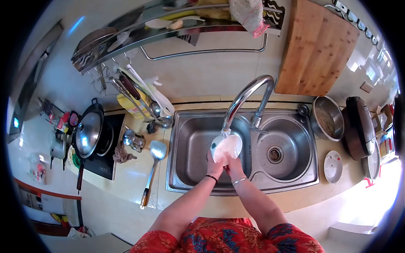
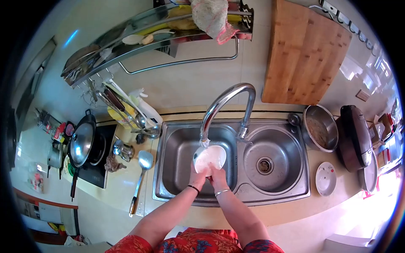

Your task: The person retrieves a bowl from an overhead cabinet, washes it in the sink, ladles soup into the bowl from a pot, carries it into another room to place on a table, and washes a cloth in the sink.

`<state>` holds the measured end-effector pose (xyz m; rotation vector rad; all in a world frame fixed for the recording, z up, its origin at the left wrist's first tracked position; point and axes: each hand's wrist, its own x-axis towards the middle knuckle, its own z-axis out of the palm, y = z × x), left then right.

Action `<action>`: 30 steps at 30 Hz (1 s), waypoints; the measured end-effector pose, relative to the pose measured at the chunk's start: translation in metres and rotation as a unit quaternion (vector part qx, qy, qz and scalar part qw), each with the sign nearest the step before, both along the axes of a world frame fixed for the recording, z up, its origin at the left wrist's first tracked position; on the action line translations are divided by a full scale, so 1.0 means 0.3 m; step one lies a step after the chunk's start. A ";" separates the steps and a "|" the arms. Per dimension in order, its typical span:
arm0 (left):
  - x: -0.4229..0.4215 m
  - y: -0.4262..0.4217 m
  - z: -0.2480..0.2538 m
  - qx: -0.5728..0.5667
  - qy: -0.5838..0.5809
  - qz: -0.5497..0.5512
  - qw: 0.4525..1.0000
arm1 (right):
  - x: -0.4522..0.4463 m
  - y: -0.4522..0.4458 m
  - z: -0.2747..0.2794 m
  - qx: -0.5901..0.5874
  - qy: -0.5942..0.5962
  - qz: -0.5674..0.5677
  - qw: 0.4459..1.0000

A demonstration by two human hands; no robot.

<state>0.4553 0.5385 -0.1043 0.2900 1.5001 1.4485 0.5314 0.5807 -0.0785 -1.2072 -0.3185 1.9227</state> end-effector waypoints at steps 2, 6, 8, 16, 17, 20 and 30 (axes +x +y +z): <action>-0.060 -0.008 0.052 0.107 0.361 -0.038 0.926 | -0.014 0.019 -0.072 0.018 -0.065 0.109 0.992; -0.115 -0.019 0.248 -0.072 0.502 -0.201 0.838 | 0.038 0.135 0.015 0.282 -0.541 0.209 0.764; -0.118 0.009 0.243 -0.112 0.505 -0.227 0.825 | 0.031 0.124 0.086 0.589 -0.529 0.153 0.591; -0.167 0.068 0.172 -0.176 0.509 -0.293 0.790 | 0.079 0.214 0.032 0.366 -0.506 0.234 0.745; -0.164 0.068 0.141 -0.119 0.330 -0.214 0.912 | 0.071 0.216 -0.040 0.345 -0.409 0.168 0.828; -0.119 0.068 0.195 -0.096 -0.014 -0.106 0.990 | 0.032 0.094 -0.036 0.249 -0.231 0.055 0.939; -0.158 0.001 0.073 0.084 -0.273 -0.058 0.956 | 0.092 0.048 0.020 0.182 -0.219 0.223 0.932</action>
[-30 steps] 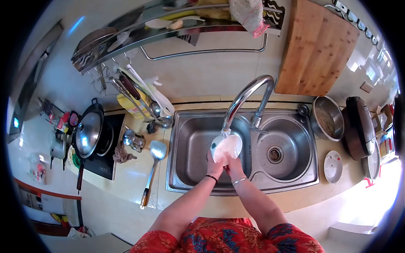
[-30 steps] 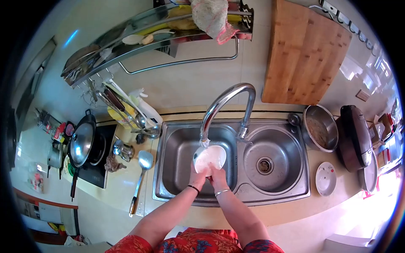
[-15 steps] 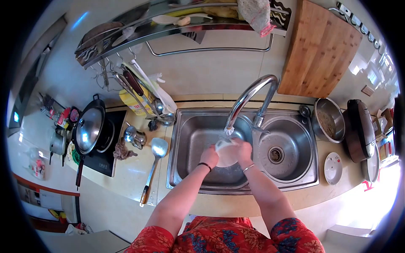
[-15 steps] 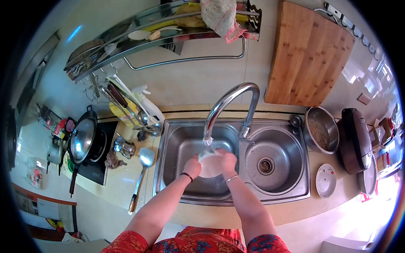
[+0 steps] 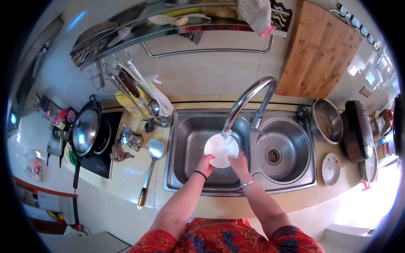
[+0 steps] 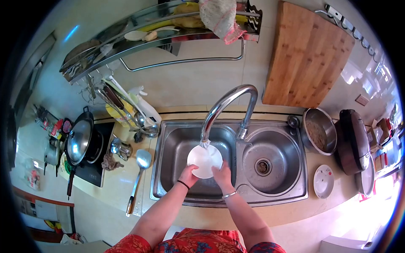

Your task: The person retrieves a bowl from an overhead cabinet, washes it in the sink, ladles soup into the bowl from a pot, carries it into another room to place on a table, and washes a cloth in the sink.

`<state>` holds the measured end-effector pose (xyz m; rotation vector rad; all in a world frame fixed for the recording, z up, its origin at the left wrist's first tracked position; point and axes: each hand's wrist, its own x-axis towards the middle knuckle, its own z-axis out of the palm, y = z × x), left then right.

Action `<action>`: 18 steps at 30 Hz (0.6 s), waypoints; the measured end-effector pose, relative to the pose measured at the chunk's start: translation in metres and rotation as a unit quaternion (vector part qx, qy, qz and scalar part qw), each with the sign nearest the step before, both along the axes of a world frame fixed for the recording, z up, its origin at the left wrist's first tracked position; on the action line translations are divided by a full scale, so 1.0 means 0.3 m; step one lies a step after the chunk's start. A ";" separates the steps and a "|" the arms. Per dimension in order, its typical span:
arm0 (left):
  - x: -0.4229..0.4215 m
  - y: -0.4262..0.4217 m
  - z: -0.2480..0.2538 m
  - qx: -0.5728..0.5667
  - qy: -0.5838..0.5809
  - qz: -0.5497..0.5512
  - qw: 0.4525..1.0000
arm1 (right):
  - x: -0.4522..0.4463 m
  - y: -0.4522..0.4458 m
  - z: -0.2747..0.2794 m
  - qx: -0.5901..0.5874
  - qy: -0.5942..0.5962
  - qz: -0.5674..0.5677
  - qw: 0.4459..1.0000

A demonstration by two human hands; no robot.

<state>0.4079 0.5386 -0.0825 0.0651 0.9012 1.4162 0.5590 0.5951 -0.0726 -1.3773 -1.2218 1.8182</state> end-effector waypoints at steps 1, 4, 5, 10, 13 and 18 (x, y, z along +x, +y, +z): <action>-0.007 0.000 -0.012 -0.007 -0.017 0.012 1.000 | 0.003 0.001 0.111 0.251 -0.141 -0.047 0.957; 0.011 0.008 0.021 -0.028 -0.032 0.016 0.999 | -0.016 0.011 0.203 0.473 -0.230 -0.001 0.851; 0.031 0.006 0.041 -0.039 -0.028 0.006 0.999 | -0.046 0.014 0.151 0.478 -0.287 0.056 0.828; 0.100 0.019 0.047 -0.059 0.046 -0.016 0.997 | -0.180 -0.002 0.038 0.249 -0.179 0.143 0.941; 0.012 0.012 -0.049 -0.014 -0.027 -0.008 1.000 | -0.080 -0.037 0.181 0.336 -0.257 0.331 0.844; 0.016 -0.013 0.047 -0.073 -0.022 -0.034 0.997 | 0.065 0.007 0.155 0.548 -0.257 0.165 0.779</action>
